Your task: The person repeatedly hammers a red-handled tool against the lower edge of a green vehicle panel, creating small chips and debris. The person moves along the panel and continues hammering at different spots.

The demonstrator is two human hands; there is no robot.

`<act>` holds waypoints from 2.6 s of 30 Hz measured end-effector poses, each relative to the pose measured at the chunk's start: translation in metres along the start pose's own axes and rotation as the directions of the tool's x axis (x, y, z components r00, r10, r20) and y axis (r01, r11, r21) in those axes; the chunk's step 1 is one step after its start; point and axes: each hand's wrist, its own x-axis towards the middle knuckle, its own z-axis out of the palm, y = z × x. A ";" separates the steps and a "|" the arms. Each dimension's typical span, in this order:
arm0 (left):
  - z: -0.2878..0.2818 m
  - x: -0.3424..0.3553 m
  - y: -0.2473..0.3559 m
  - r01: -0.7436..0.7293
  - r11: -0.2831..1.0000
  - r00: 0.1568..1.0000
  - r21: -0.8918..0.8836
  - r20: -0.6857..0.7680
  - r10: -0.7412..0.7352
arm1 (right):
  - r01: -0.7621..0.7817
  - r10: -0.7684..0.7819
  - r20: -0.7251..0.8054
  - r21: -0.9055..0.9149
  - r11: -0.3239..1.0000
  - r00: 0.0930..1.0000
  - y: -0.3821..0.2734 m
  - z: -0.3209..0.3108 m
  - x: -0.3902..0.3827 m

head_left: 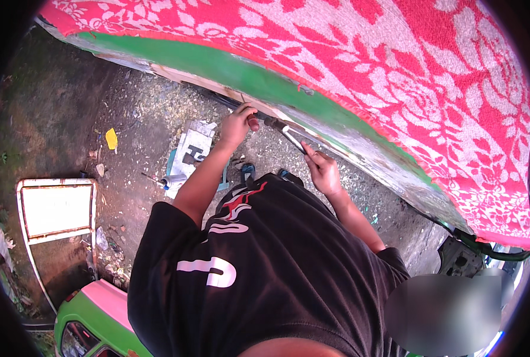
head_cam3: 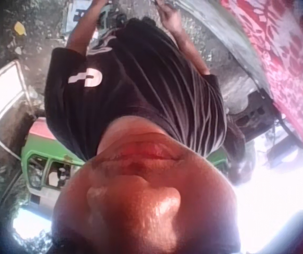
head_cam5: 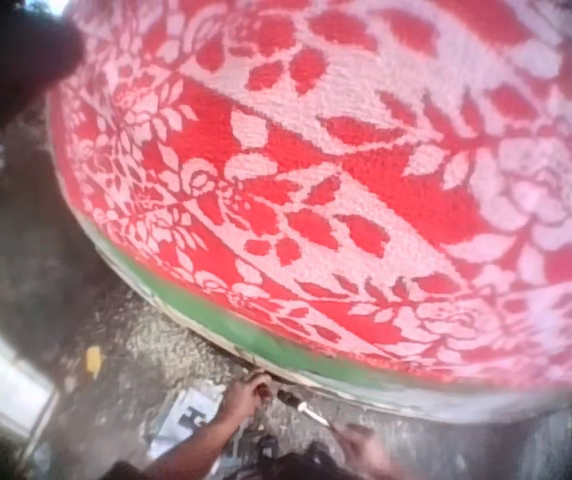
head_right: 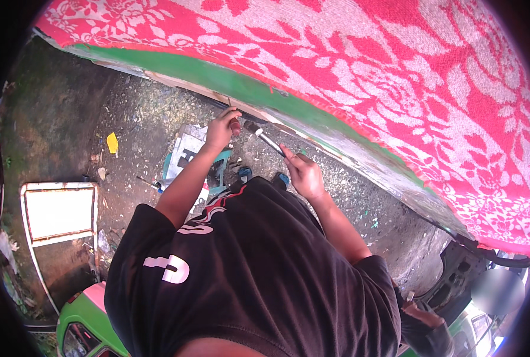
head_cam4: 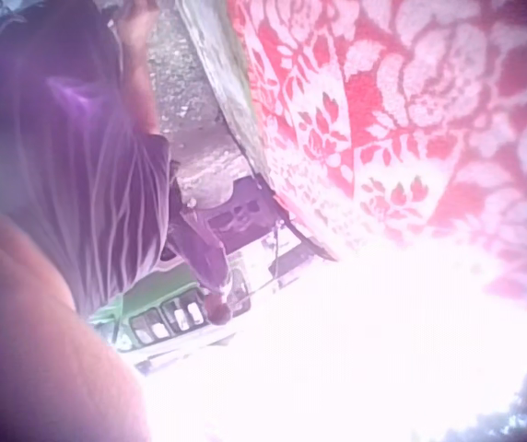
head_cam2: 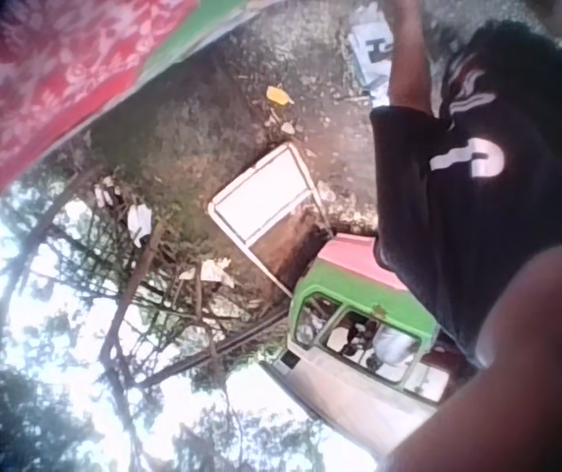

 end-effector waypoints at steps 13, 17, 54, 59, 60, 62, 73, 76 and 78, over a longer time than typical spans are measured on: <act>0.004 -0.003 0.011 -0.012 1.000 1.000 -0.028 0.006 0.012 | 0.026 -0.026 0.032 0.005 1.000 0.999 0.004 -0.011 0.011; 0.005 0.005 0.020 0.007 1.000 1.000 -0.019 -0.003 -0.007 | 0.150 -0.154 0.061 0.068 0.986 0.986 0.006 -0.011 0.004; -0.070 -0.096 -0.013 0.110 0.931 0.939 -0.349 -0.269 -0.212 | -0.377 0.330 0.240 0.186 0.907 0.913 0.035 0.050 0.040; -0.072 -0.092 -0.031 0.154 0.901 0.897 -0.405 -0.326 -0.300 | -0.402 0.339 0.259 0.255 0.879 0.905 0.028 0.062 0.061; -0.074 -0.089 -0.035 0.149 0.919 0.893 -0.365 -0.349 -0.284 | -0.399 0.330 0.271 0.263 0.878 0.904 0.019 0.061 0.066; -0.070 -0.081 -0.050 0.136 0.889 0.894 -0.438 -0.332 -0.300 | -0.406 0.339 0.271 0.253 0.878 0.901 0.004 0.060 0.078; -0.079 0.007 -0.133 -0.063 0.746 0.684 -0.662 -0.573 -0.451 | -0.409 0.387 0.133 0.288 0.866 0.912 -0.069 0.085 0.134; -0.088 0.028 -0.164 -0.021 0.672 0.641 -0.740 -0.526 -0.559 | -0.394 0.373 0.125 0.302 0.868 0.919 -0.094 0.097 0.147; -0.097 0.039 -0.175 -0.047 0.607 0.628 -0.793 -0.497 -0.599 | -0.424 0.408 0.118 0.335 0.842 0.905 -0.107 0.107 0.151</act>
